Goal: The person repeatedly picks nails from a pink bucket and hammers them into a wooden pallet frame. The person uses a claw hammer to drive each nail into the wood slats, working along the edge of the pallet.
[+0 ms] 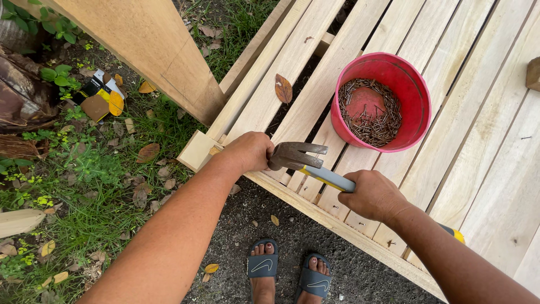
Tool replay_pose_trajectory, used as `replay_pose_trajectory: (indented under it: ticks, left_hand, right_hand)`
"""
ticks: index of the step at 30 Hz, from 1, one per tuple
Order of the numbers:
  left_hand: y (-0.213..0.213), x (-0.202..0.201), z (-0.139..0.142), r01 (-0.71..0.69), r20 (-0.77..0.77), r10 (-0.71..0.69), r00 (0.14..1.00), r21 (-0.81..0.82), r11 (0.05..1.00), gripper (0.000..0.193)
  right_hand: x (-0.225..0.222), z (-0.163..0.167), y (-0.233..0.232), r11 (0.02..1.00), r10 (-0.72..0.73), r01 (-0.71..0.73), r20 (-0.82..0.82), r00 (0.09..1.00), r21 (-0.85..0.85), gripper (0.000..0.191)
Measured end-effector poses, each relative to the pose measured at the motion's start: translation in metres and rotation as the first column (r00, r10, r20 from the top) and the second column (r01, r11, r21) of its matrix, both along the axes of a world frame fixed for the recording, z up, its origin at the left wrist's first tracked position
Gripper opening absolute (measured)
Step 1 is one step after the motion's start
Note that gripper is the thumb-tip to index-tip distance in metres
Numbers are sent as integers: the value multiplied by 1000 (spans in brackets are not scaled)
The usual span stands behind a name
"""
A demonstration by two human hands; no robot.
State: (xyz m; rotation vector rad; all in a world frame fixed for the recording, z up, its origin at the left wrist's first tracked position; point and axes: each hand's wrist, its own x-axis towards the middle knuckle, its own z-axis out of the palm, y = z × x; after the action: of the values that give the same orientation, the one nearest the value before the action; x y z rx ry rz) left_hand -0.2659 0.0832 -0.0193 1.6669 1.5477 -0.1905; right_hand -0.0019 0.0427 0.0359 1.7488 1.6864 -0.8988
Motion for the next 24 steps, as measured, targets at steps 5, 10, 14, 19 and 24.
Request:
replay_pose_trajectory:
  ticks: [5,10,14,19,24]
  left_hand:
    - [-2,-3,-6,-67,35,67,997,1,998,18]
    - [2,-8,-24,-343,266,284,921,208,916,29]
    - [4,-7,-30,-326,155,308,939,106,939,29]
    - [6,-5,-27,-305,112,292,950,118,945,37]
    - [13,-9,-35,-372,168,356,919,73,925,28]
  right_hand:
    - [-2,-1,-1,999,-45,45,-14,999,-16,36]
    - [10,1,5,987,-152,158,-136,979,32,37]
    - [7,-8,2,987,-158,161,-169,973,5,40]
    - [-7,-15,0,994,-107,102,-156,982,-37,40]
    - [7,-2,7,976,-210,217,-260,943,-4,39]
